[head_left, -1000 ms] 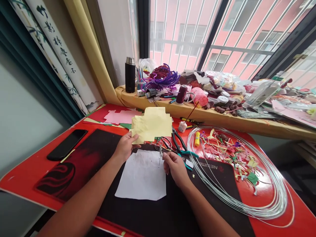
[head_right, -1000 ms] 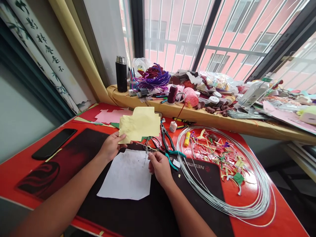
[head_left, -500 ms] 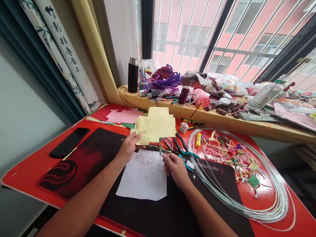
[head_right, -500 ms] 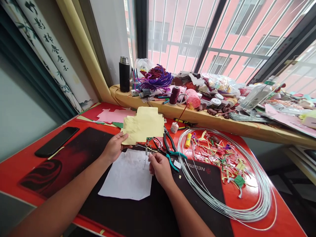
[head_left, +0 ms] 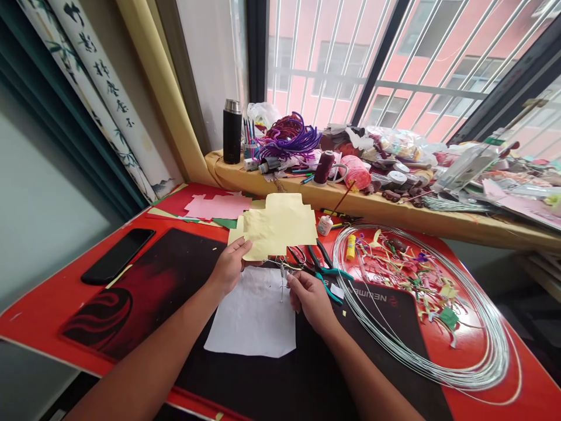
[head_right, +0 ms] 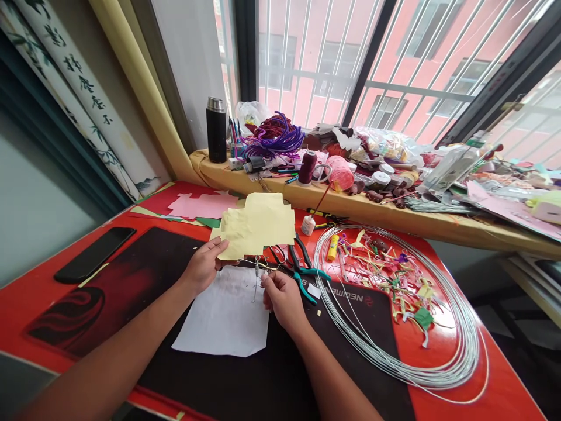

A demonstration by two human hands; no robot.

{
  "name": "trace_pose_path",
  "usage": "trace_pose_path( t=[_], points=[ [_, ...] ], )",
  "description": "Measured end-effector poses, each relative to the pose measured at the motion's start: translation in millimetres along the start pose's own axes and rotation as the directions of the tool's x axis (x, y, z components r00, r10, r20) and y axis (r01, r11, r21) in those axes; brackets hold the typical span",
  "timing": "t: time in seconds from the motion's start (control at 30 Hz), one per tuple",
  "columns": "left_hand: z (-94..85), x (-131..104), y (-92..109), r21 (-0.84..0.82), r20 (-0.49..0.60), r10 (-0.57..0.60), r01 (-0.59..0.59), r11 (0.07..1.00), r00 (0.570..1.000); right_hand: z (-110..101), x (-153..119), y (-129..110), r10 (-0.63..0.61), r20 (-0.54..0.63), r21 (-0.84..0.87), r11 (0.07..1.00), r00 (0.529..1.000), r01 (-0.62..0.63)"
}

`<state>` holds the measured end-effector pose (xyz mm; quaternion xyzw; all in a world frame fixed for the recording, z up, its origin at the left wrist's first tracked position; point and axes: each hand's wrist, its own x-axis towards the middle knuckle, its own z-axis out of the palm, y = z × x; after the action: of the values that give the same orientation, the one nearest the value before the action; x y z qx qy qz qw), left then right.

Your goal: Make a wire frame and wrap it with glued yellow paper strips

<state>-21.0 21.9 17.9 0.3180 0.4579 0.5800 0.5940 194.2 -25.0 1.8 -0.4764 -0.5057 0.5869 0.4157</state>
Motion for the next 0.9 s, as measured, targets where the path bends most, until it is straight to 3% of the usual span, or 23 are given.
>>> trace_pose_path(
  t=[0.9],
  points=[
    [18.1,-15.2,-4.8,-0.136,0.081,-0.06,0.071,0.988,0.995,0.0,-0.7,2.7,0.009,0.026,-0.061,0.998,1.0,-0.008]
  ],
)
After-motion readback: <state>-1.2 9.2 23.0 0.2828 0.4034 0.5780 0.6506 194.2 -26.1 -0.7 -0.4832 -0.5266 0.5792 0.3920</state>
